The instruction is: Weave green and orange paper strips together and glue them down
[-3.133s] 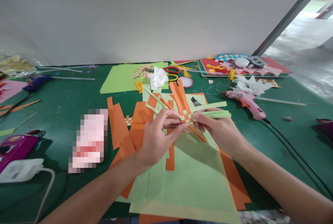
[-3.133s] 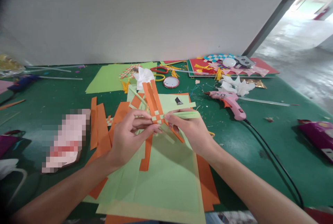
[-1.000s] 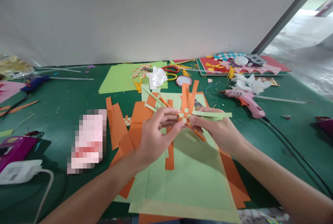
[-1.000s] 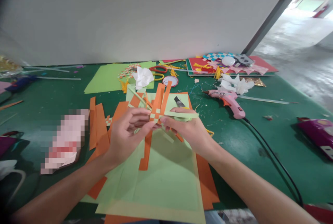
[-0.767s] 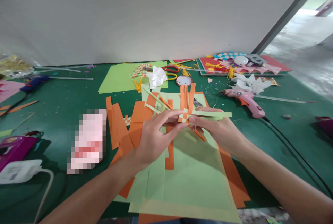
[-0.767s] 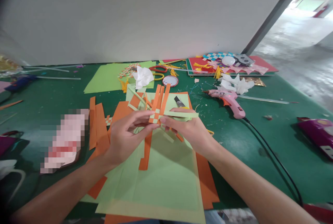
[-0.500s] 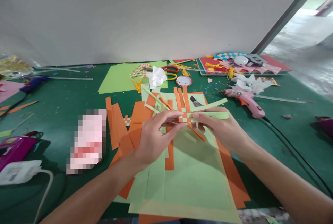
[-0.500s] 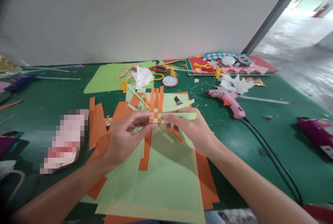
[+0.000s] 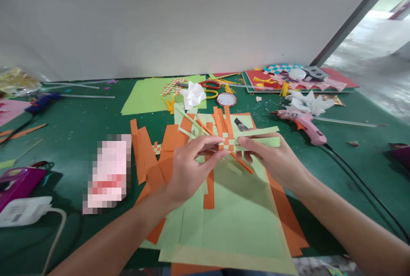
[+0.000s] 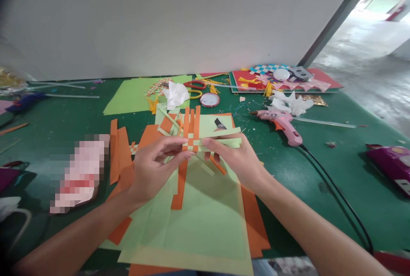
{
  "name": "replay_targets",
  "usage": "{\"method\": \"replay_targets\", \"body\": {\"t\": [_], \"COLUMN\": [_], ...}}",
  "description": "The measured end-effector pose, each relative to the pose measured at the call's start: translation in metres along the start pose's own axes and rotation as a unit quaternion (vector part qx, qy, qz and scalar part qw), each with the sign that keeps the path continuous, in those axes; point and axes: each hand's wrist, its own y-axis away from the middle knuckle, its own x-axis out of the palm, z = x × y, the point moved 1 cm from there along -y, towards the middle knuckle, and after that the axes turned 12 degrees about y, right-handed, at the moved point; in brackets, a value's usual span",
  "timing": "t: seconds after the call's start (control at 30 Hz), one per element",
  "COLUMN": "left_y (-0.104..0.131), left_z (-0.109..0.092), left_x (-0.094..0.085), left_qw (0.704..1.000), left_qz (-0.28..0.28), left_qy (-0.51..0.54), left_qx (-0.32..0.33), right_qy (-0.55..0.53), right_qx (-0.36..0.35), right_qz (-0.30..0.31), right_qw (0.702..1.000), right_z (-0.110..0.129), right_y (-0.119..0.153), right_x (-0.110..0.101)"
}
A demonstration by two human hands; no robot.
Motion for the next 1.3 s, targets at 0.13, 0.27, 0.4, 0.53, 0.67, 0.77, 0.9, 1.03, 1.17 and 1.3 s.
{"method": "replay_targets", "body": {"t": [0.13,0.27,0.4,0.53,0.67,0.77,0.9,1.03,1.17,1.3], "left_y": [0.000,-0.002,-0.004,-0.006,-0.007,-0.007,-0.006,-0.006,-0.007,-0.007], "left_z": [-0.001,-0.003,-0.004,-0.003,-0.004,-0.004,-0.004,-0.004,-0.004,-0.003], "left_x": [0.001,0.001,0.000,-0.002,-0.003,-0.002,-0.001,-0.001,-0.001,0.001], "left_qw": [1.000,0.997,0.995,0.998,0.998,0.999,0.998,0.998,0.997,0.995], "left_qz": [-0.002,-0.003,-0.021,-0.037,-0.035,-0.026,-0.024,-0.032,-0.025,-0.019], "left_qy": [0.013,0.055,0.071,0.003,-0.019,-0.006,0.012,-0.007,0.001,0.038], "left_qx": [-0.020,-0.062,-0.072,-0.044,-0.038,-0.047,-0.062,-0.054,-0.068,-0.090], "right_qy": [-0.006,-0.003,-0.007,0.007,0.062,0.092,0.076,0.102,0.132,0.126], "right_qx": [0.019,0.029,0.023,0.046,0.059,0.058,0.061,0.023,0.005,0.002], "right_qz": [0.000,0.000,0.020,0.086,0.101,0.087,0.030,0.001,-0.013,-0.043], "right_qw": [1.000,1.000,1.000,0.995,0.991,0.990,0.995,0.995,0.991,0.991], "right_z": [-0.002,-0.004,-0.002,-0.002,-0.005,-0.007,-0.008,-0.005,-0.001,-0.001], "right_y": [0.000,0.000,-0.003,-0.006,-0.006,-0.006,-0.006,-0.007,-0.005,-0.002], "right_x": [0.001,0.000,-0.005,-0.015,-0.018,-0.016,-0.016,-0.017,-0.010,-0.002]}}
